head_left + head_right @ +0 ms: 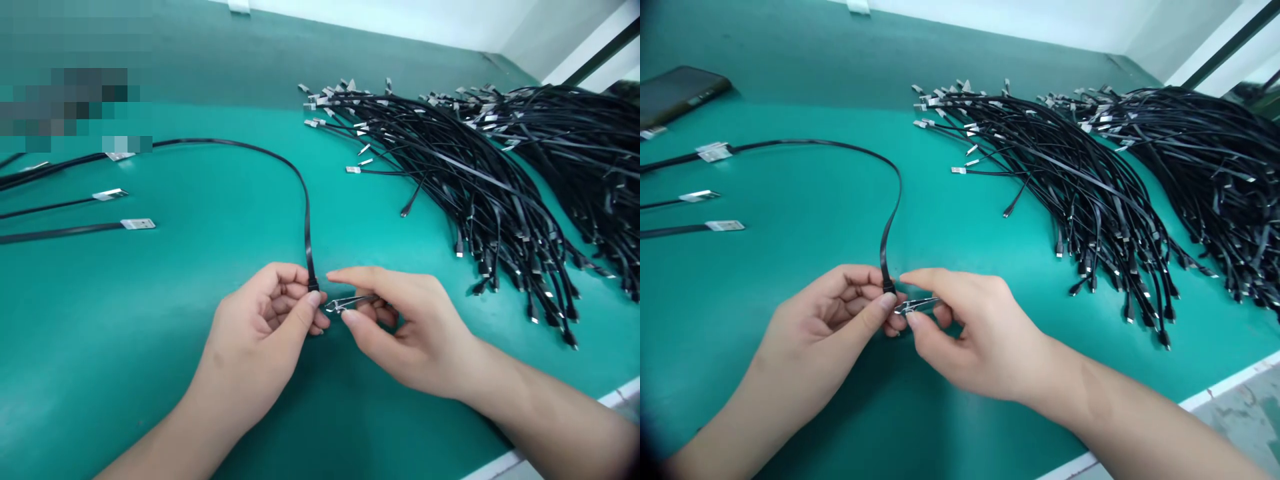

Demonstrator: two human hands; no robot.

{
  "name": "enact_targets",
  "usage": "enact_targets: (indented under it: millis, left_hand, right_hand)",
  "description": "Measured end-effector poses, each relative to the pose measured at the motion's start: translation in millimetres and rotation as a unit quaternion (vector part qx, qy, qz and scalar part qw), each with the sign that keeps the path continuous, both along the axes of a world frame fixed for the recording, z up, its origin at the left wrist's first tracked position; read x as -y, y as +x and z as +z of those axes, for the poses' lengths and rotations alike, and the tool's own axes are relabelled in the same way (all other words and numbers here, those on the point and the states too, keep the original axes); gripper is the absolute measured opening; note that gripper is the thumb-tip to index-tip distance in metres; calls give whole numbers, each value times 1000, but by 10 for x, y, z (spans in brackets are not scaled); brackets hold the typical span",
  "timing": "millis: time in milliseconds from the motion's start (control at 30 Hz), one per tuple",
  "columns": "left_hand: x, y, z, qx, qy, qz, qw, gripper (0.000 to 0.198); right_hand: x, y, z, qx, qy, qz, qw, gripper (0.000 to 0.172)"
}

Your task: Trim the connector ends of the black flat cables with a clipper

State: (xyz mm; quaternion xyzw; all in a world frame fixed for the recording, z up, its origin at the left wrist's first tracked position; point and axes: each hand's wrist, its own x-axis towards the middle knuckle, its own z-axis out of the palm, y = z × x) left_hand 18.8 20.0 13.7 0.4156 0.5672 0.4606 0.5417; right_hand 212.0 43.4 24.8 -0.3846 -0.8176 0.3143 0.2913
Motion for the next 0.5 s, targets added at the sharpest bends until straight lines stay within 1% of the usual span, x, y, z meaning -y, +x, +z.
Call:
enact_targets:
  millis: [100,233,267,367,400,433,500]
  left_hand:
    - [12,2,7,3,1,-4,1000,12]
    - [19,-5,5,-4,1,-11,1000,12]
    - [19,-8,4,-7,0,-12,1000,12]
    - [20,-13,3,-9,1,-12,1000,12]
    - [21,-14,5,-8,1,-11,1000,12]
    - [22,-14,7,-8,1,-11,1000,11]
    - [22,-13,12,-11,-1,-12,1000,10]
  right_hand:
    - [3,-16,-25,4,-15,12,1000,42]
    - [6,-20,-37,4,-14,24,1000,47]
    - [4,-17,-32,0,-10,27,1000,45]
    - [-6,-8,-10,-9,7,26,1000,28]
    - [-10,-6,-5,-10,12,21,1000,25]
    - [-14,-4,-4,-11,14,15,1000,25]
    - [-20,-4,-11,-13,12,7,1000,30]
